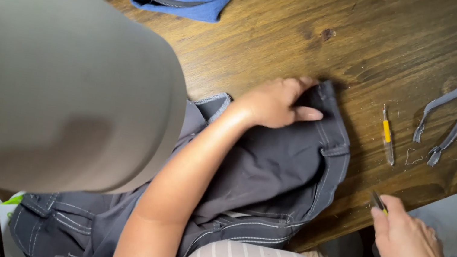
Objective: Repairing a pair of pants by using a seam ripper and tweezers to remove stitching from the waistband
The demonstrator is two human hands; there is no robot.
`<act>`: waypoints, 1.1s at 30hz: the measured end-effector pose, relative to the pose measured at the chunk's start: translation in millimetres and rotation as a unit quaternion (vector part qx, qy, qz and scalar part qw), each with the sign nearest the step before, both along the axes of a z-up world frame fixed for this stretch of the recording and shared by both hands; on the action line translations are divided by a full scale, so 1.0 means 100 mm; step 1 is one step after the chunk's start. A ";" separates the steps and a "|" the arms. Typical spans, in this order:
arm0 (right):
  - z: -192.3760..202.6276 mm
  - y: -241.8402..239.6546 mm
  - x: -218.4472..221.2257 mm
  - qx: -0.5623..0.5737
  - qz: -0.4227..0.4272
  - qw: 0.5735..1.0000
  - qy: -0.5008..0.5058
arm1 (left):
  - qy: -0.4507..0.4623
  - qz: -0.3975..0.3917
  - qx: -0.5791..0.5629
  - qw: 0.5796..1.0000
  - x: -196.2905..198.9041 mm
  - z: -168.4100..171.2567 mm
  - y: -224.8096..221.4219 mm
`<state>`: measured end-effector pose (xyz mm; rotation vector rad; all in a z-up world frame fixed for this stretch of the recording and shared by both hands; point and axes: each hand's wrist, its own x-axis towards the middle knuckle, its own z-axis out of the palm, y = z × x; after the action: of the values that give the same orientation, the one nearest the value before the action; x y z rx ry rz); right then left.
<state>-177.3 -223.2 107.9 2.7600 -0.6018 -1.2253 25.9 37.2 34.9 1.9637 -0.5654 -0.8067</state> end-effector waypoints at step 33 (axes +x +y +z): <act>-1.54 1.58 0.94 0.291 0.403 0.675 -0.545 | -0.041 0.026 0.189 0.981 -0.88 0.10 2.05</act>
<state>-82.8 -64.9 -46.3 3.2529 1.1726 0.6275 -62.0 242.0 44.6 2.3580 -0.4290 -0.8501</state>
